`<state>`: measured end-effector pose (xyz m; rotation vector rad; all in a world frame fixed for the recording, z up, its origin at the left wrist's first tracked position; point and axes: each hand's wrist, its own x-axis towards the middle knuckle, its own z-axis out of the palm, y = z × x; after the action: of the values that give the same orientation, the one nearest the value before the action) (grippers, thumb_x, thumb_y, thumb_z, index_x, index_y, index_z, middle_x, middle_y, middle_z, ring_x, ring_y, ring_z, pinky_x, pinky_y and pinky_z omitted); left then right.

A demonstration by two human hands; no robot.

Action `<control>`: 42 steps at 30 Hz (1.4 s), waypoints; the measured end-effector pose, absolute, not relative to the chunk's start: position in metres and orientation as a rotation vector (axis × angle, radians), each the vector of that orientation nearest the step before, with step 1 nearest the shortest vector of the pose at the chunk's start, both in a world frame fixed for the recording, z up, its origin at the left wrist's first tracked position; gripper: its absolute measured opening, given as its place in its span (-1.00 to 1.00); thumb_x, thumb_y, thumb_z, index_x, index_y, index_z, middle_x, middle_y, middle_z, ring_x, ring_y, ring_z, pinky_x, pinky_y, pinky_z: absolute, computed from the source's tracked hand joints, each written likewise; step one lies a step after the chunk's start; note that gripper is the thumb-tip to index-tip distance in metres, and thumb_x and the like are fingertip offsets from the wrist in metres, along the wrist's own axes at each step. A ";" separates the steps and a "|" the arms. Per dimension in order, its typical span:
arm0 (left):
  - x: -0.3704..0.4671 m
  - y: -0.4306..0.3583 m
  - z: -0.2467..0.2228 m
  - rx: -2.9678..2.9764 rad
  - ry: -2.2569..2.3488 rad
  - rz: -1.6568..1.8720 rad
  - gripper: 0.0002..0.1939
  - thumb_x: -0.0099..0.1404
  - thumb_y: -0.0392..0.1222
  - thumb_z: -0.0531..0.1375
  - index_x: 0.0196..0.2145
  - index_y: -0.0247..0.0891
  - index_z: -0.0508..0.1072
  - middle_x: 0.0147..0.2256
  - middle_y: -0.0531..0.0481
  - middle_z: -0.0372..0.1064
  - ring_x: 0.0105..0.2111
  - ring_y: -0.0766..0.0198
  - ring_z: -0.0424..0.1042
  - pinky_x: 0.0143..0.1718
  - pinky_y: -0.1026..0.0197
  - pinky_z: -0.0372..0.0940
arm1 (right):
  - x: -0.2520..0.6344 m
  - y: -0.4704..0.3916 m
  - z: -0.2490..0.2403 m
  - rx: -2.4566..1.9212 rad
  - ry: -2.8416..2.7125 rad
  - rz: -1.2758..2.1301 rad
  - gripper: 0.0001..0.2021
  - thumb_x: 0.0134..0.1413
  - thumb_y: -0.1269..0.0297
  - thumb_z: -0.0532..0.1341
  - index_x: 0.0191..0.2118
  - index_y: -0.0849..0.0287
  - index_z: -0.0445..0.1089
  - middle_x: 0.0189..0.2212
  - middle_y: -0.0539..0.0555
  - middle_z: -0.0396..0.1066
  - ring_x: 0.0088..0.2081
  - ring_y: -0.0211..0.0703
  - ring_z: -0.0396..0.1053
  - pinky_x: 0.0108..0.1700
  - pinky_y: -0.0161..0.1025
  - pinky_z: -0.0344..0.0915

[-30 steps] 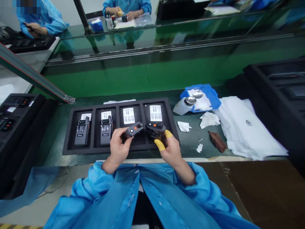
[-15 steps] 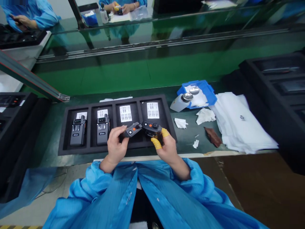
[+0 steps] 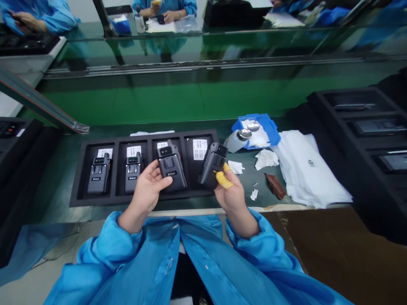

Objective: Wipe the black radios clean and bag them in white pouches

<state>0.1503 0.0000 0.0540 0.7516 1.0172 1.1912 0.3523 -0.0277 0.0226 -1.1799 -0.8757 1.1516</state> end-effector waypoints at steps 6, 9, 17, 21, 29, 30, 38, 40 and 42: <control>0.152 -0.002 0.059 0.677 0.937 1.081 -0.51 -0.17 -0.16 0.47 -0.23 -0.27 0.52 -0.22 -0.10 0.54 -0.09 0.06 0.48 0.01 0.05 0.35 | 0.353 -0.031 0.032 -1.160 -0.909 1.324 -0.47 -0.01 -0.06 0.19 0.08 0.01 0.31 -0.10 0.10 0.51 -0.02 -0.03 0.44 0.00 0.00 0.40; 0.149 -0.006 0.055 0.581 0.886 1.019 -0.51 -0.14 -0.11 0.46 -0.21 -0.24 0.51 -0.24 -0.09 0.54 -0.11 0.00 0.50 -0.05 -0.01 0.41 | 0.348 -0.032 0.035 -1.123 -0.827 1.388 -0.45 -0.08 -0.05 0.24 0.06 0.03 0.32 -0.10 0.10 0.52 -0.03 -0.01 0.44 -0.01 0.00 0.41; 0.140 -0.016 0.054 0.513 0.810 0.887 -0.54 0.05 -0.01 0.36 -0.11 -0.17 0.41 -0.12 -0.18 0.50 -0.21 0.00 0.55 -0.40 0.12 0.50 | 0.340 -0.033 0.043 -1.061 -0.697 1.508 -0.47 -0.14 0.01 0.25 0.01 0.04 0.31 -0.07 0.08 0.49 -0.04 0.00 0.44 -0.10 -0.01 0.45; 0.144 -0.016 0.060 0.774 0.993 0.941 -0.27 0.04 -0.11 0.38 0.14 -0.08 0.22 -0.16 -0.08 0.49 -0.30 0.10 0.56 -0.49 0.21 0.48 | 0.340 -0.033 0.046 -1.040 -0.718 1.612 -0.51 -0.11 -0.03 0.19 -0.04 0.07 0.31 -0.21 0.10 0.52 -0.11 0.00 0.46 -0.21 -0.02 0.46; 0.144 -0.014 0.063 1.498 1.521 1.089 -0.36 0.00 -0.16 0.37 0.07 -0.19 0.39 -0.26 -0.01 0.50 -0.29 0.07 0.50 -0.25 0.11 0.41 | 0.340 -0.033 0.041 -0.969 -0.650 1.765 -0.55 -0.08 -0.02 0.12 -0.07 0.09 0.25 -0.30 0.11 0.48 -0.42 -0.15 0.40 -0.57 -0.27 0.26; 0.144 -0.014 0.063 1.614 1.602 1.066 -0.42 0.01 -0.14 0.36 0.03 -0.20 0.43 -0.29 -0.01 0.51 -0.29 0.04 0.50 -0.23 0.10 0.39 | 0.340 -0.033 0.040 -0.963 -0.638 1.769 -0.56 -0.07 -0.01 0.11 -0.07 0.09 0.25 -0.31 0.10 0.47 -0.45 -0.18 0.38 -0.58 -0.29 0.24; 0.151 -0.017 0.049 2.069 1.761 0.973 -0.59 0.15 -0.16 0.22 -0.02 -0.25 0.47 -0.34 -0.08 0.54 -0.40 0.07 0.49 -0.32 0.18 0.30 | 0.343 -0.034 0.031 -1.003 -0.776 1.706 -0.58 0.10 0.00 -0.01 -0.01 0.08 0.29 -0.27 0.13 0.47 -0.43 -0.17 0.37 -0.55 -0.23 0.31; 0.152 -0.017 0.044 2.061 1.733 1.022 -0.59 0.17 -0.14 0.22 -0.02 -0.26 0.47 -0.26 -0.13 0.55 -0.34 0.06 0.51 -0.27 0.17 0.32 | 0.344 -0.033 0.028 -0.980 -0.762 1.708 -0.60 0.11 0.03 -0.01 -0.02 0.09 0.31 -0.27 0.13 0.48 -0.44 -0.18 0.38 -0.55 -0.22 0.32; 0.152 -0.018 0.043 2.029 1.712 1.060 -0.60 0.17 -0.13 0.22 -0.02 -0.26 0.47 -0.20 -0.15 0.55 -0.30 0.05 0.52 -0.23 0.15 0.33 | 0.345 -0.033 0.026 -0.953 -0.728 1.713 -0.62 0.10 0.05 0.02 -0.05 0.10 0.35 -0.31 0.11 0.48 -0.48 -0.21 0.35 -0.59 -0.26 0.28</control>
<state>0.1521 -0.0178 0.0425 2.0289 1.7122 1.0601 0.3447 -0.0328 0.0262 -0.9530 -0.7275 1.7128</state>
